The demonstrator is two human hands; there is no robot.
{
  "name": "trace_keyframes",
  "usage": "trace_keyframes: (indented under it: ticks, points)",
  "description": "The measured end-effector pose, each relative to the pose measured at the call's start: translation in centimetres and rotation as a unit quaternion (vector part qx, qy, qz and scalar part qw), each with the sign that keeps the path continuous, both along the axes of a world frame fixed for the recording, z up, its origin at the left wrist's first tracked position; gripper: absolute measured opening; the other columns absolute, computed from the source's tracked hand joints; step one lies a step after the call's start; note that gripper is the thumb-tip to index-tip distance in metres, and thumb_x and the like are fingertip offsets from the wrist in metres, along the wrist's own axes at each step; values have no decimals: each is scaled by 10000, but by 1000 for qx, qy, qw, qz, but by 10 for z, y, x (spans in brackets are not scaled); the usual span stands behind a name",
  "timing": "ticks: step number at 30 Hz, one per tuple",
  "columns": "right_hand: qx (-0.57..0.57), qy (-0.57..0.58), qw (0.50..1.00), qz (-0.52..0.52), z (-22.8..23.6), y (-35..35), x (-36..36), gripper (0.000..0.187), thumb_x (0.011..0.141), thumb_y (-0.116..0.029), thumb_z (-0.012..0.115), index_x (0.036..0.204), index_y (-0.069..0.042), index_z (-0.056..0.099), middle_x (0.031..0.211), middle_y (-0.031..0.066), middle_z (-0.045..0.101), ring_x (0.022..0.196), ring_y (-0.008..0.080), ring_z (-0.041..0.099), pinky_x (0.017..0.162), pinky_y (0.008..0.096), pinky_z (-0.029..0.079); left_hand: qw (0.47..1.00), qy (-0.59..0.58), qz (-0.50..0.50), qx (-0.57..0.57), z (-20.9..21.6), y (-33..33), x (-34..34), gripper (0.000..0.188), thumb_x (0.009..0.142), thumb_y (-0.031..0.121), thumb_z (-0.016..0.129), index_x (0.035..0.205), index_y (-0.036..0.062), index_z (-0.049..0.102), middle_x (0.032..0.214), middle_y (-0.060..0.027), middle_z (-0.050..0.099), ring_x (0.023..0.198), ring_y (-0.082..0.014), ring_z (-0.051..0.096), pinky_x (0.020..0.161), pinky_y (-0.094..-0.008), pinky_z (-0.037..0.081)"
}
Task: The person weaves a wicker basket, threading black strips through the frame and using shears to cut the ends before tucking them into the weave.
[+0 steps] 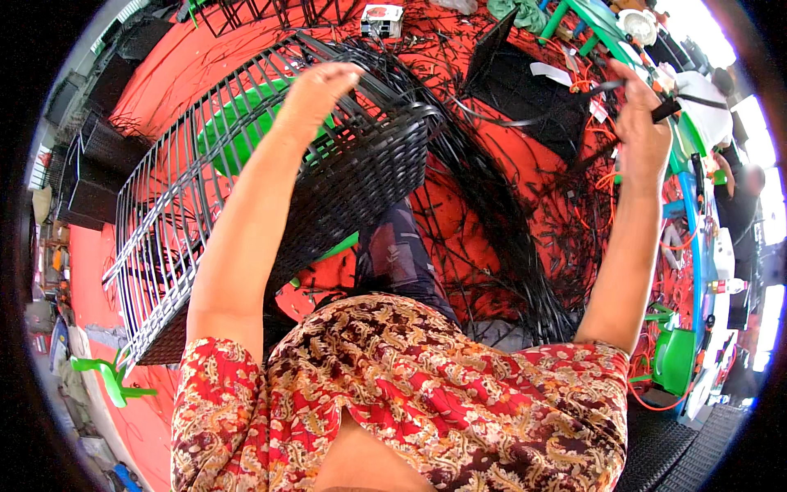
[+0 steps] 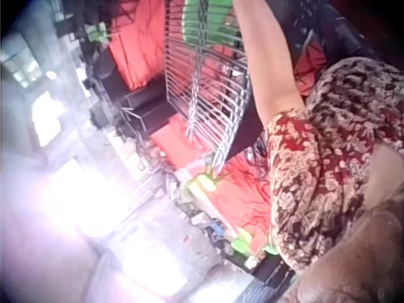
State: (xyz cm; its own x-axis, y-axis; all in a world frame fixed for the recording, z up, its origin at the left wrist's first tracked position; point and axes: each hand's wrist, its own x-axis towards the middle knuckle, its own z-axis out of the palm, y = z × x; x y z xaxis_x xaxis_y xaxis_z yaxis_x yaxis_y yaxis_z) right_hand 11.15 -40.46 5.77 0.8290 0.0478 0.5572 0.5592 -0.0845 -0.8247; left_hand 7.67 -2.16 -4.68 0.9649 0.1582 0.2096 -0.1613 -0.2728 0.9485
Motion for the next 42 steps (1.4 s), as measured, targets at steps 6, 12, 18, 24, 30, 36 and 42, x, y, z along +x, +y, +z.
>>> trace_keyframes:
  ticks: [6, 12, 18, 24, 30, 36, 42]
  points:
    - [-109, -157, 975, 111, -18, 118, -97, 148, 829, -4, 546, 866, -65, 675, 811, 31, 649, 672, 89, 554, 594, 218, 446, 976, -103, -84, -174, 91, -5, -48, 327, 896, 262, 501, 1049, -13, 589, 1026, -105, 618, 877, -134, 569, 829, -291, 429]
    - [-109, -136, 914, 368, -72, 185, -142, 321, 629, 66, 597, 921, -66, 596, 733, 52, 565, 645, 227, 590, 561, 318, 480, 928, 106, -193, -301, 111, -32, -108, 499, 915, 375, 427, 1210, -27, 438, 1097, -160, 571, 878, -221, 592, 767, -311, 483]
    - [-120, -100, 895, 419, -103, 192, -155, 332, 625, 57, 602, 933, -62, 579, 757, 53, 578, 664, 230, 596, 557, 320, 482, 908, 16, -135, -397, 110, 10, -139, 399, 882, 191, 520, 1211, -24, 445, 919, -76, 585, 524, -42, 384, 445, -177, 330]
    - [-149, -63, 874, 459, -126, 174, -162, 283, 652, 10, 621, 921, -65, 577, 766, 58, 581, 706, 237, 593, 596, 331, 475, 876, -140, -119, -446, 138, 101, -161, 344, 930, 71, 397, 1233, -86, 362, 955, -91, 552, 511, -52, 363, 440, -178, 310]
    - [-228, -39, 877, 421, -154, 146, -153, 270, 668, -20, 618, 931, -72, 595, 777, 63, 592, 721, 247, 599, 613, 345, 477, 875, -152, -57, -457, 155, 188, -179, 405, 940, 66, 370, 1279, -128, 264, 916, -125, 555, 514, -75, 370, 424, -196, 295]
    - [-294, -30, 886, 357, -204, 116, -147, 208, 705, -59, 573, 906, -75, 625, 858, 90, 636, 767, 258, 623, 645, 331, 498, 875, -177, 65, -445, 186, 296, -242, 426, 916, 57, 427, 1279, -114, 285, 935, -149, 576, 505, -78, 322, 448, -184, 285]
    - [-320, 93, 831, 444, -220, 110, -151, 229, 724, -74, 549, 934, -91, 636, 938, 102, 633, 865, 281, 606, 752, 346, 484, 923, -187, 52, -331, 203, 286, -264, 396, 915, 53, 425, 1283, -60, 332, 675, -29, 414, 438, -50, 251, 394, -188, 243]
